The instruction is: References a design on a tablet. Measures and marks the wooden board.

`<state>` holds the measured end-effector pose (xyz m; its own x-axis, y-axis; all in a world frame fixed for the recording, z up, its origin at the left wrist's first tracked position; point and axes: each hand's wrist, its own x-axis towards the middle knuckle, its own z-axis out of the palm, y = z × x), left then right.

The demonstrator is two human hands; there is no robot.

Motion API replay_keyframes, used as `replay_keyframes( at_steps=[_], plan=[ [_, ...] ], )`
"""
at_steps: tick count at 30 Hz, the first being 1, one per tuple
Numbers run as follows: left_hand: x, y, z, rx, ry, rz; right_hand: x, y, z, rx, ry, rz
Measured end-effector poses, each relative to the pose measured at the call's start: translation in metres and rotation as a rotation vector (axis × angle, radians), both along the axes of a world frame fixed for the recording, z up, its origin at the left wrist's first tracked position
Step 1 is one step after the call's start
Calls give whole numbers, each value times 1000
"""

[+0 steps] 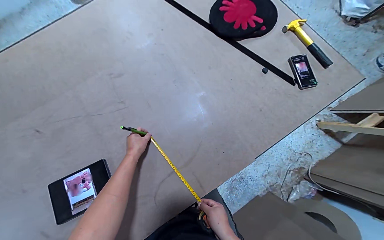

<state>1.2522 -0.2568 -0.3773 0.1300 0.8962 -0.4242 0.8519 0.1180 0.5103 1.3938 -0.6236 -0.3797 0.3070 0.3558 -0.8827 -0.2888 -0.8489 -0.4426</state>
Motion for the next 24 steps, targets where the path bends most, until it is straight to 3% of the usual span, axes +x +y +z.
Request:
replay_keyframes(
  at_steps=[4, 9, 15, 19, 24],
  plan=[
    [-21, -8, -3, -5, -44, 81, -3, 0, -2, -12, -9, 57],
    [-26, -31, -14, 119, -340, 231, 14, 1, 0, 27, 7, 143],
    [-15, -76, -23, 412, -131, -124, 101, 19, 15, 127, -115, 350],
    [8, -106, -40, 435, -124, -341, 184, 52, 19, 126, -256, 574],
    [47, -119, -57, 486, -87, -363, 274, 130, 22, 144, -425, 819]
  ],
)
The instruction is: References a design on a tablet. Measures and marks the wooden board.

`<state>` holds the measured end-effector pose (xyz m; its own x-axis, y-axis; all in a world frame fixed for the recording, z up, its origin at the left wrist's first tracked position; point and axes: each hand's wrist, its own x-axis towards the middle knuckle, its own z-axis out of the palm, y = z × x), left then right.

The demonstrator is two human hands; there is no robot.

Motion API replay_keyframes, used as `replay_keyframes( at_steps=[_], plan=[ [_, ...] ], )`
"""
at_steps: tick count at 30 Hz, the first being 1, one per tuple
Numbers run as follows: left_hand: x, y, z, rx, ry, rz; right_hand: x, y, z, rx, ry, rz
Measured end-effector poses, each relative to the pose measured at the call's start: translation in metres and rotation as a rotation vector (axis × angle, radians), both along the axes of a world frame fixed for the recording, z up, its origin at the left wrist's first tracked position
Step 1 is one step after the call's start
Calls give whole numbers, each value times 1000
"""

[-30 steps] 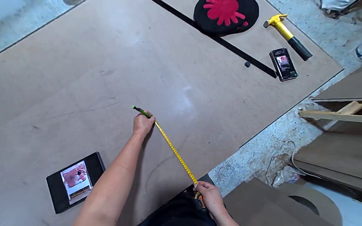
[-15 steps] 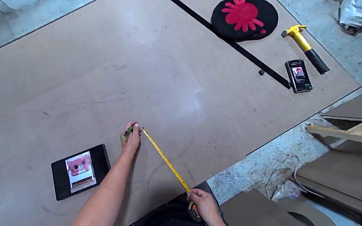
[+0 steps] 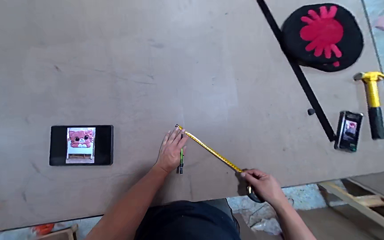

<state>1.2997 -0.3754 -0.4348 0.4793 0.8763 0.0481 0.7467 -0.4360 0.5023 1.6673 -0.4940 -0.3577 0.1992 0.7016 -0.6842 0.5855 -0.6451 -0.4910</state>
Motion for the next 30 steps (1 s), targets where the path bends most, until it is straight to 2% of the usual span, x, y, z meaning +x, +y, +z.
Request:
replay_keyframes(
  at_steps=[6, 10, 13, 17, 25, 30],
  plan=[
    [58, 20, -3, 40, -22, 177, 64, 151, -11, 69, -66, 294],
    [72, 29, -6, 65, 32, 318, 79, 233, -23, 109, -75, 499],
    [69, 31, -1, 28, 61, 356, 75, 273, -30, 128, -50, 621],
    [72, 33, -3, 13, 70, 351, 78, 295, -30, 146, -6, 689],
    [72, 31, -6, 92, 92, 360, 73, 297, -32, 162, 21, 706],
    [71, 36, -6, 95, 68, 216, 72, 295, -34, 195, 19, 709]
  ],
)
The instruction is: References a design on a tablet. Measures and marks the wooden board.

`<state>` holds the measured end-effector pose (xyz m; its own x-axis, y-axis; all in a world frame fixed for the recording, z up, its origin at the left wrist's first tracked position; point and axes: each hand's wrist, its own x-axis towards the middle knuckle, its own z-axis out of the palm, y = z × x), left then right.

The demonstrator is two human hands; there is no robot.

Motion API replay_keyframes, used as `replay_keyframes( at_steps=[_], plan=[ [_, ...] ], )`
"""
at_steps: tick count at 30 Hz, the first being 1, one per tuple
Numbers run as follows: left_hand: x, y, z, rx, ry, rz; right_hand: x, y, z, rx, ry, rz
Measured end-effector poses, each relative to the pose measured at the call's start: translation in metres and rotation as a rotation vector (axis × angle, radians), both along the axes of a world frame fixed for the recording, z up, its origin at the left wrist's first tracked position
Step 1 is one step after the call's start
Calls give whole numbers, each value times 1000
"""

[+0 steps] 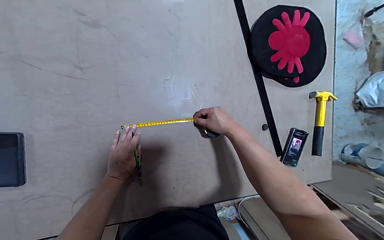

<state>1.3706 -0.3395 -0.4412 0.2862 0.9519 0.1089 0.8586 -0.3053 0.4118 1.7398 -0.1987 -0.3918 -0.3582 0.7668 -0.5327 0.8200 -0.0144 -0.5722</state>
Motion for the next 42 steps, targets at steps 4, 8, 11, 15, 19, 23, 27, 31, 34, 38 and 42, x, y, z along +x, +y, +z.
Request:
replay_keyframes(
  at_steps=[4, 8, 11, 15, 19, 23, 27, 31, 34, 38, 42],
  plan=[
    [0, 2, -1, 3, -13, -23, -2, 1, 3, -6, -14, 4],
    [-2, 2, -2, 2, 4, -29, -1, 0, -1, 12, -5, 6],
    [-1, 3, -1, -5, -1, -37, -1, -1, 0, 12, 0, 3],
    [-2, 3, 1, -7, -8, -51, -1, 0, -2, 19, 18, 20],
    [-3, 3, -2, 9, -21, -49, -2, 1, 0, 2, -4, 32],
    [-4, 2, -3, 11, -9, -46, -3, -1, -2, 6, -11, 13],
    [-6, 1, -4, 1, -1, -44, -6, -2, -1, 22, -7, 4],
    [-6, 2, 3, -33, -161, -5, -6, -1, 2, 14, -18, 16],
    [-16, 1, 22, -120, -365, 209, -8, 0, 4, 6, -10, 10],
    [-34, 6, 34, -136, -458, 530, -8, 1, 1, -15, 4, -17],
    [-38, 19, 39, -342, -647, 729, -8, 6, 5, -42, -25, 1]
  ],
)
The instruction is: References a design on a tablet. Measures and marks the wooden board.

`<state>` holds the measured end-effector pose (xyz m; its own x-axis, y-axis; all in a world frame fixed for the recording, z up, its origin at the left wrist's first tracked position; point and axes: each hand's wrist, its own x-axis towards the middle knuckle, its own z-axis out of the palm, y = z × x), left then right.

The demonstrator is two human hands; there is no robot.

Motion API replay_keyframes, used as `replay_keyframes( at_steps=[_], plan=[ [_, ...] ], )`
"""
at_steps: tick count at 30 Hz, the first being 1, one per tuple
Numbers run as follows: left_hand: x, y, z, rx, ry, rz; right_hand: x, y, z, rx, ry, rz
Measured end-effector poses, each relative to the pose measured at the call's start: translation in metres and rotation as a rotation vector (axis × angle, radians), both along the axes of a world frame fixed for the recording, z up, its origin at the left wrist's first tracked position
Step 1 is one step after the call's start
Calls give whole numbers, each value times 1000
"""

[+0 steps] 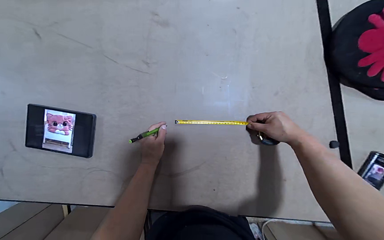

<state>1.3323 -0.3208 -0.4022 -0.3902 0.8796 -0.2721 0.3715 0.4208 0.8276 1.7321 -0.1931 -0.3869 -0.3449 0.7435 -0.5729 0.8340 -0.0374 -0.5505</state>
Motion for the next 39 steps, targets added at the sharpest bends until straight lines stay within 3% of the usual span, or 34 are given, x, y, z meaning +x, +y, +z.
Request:
replay_keyframes(
  at_steps=[3, 6, 18, 25, 29, 31, 33, 36, 39],
  plan=[
    [4, 10, -1, 30, -159, 40, 0, 0, 0, -7, 16, -12],
    [11, 20, -2, 37, -158, 45, 0, 0, 0, -13, 14, -10],
    [40, 38, 0, -33, 326, -51, -2, -2, 3, -22, 3, -36],
    [28, 48, 14, -226, 205, -111, -1, -2, 3, -26, -3, -30],
    [26, 48, 8, -185, 92, -44, 0, -2, 1, -13, -6, -23],
    [13, 40, 4, -106, -121, 49, 0, -7, 0, 9, 20, -61],
    [-9, 22, 4, 13, -200, 141, 4, -19, -1, 17, 78, -223],
    [-65, -35, 19, 62, -108, 166, 13, -50, -4, 27, 160, -538],
    [-130, -97, 36, 48, 103, 296, 19, -84, 0, 60, 127, -713]
  ],
)
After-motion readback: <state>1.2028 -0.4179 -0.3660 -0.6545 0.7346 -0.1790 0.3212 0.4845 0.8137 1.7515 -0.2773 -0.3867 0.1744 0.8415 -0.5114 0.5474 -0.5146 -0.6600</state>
